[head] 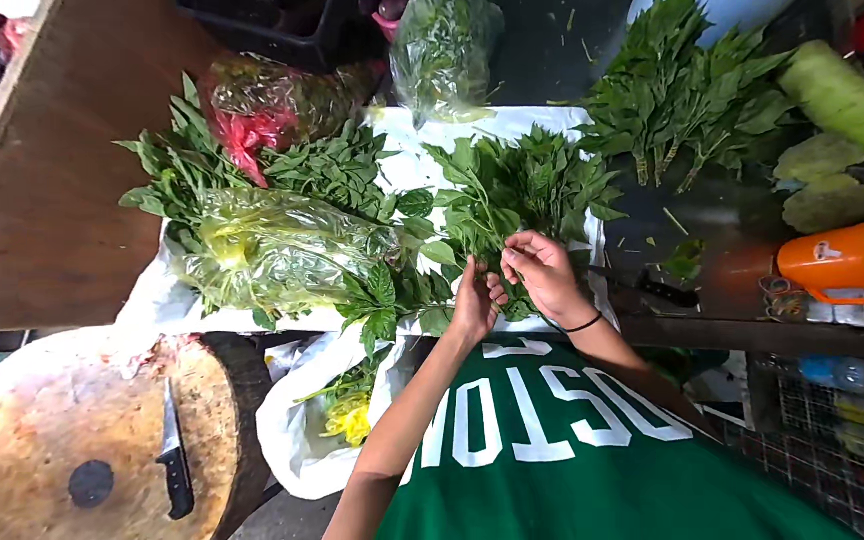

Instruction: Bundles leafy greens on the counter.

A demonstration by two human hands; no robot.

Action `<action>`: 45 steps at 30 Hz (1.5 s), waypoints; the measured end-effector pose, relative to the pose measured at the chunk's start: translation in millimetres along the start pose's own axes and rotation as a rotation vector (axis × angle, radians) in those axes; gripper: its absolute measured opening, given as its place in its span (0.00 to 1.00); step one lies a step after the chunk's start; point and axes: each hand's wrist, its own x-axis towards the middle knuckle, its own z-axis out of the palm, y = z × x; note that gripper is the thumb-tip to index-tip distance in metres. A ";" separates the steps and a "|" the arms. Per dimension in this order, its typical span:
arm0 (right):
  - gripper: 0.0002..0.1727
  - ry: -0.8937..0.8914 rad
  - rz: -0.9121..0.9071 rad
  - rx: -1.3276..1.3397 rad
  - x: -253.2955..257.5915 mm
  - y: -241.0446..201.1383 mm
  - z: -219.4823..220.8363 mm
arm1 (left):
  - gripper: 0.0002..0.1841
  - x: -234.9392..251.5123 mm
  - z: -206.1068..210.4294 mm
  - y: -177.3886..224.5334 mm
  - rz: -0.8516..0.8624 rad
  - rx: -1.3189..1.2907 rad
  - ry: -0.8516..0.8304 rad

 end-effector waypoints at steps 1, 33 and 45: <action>0.10 0.010 -0.020 -0.069 -1.5 -1.5 -0.4 | 0.30 -0.7 -0.5 -0.9 -0.010 -0.013 0.001; 0.14 0.241 0.242 -0.513 66.6 46.2 -126.7 | 0.15 -91.0 -57.5 9.8 0.026 0.498 -0.090; 0.13 0.253 0.237 -0.369 0.8 32.4 -109.5 | 0.08 -48.0 -40.5 9.7 0.011 0.169 0.096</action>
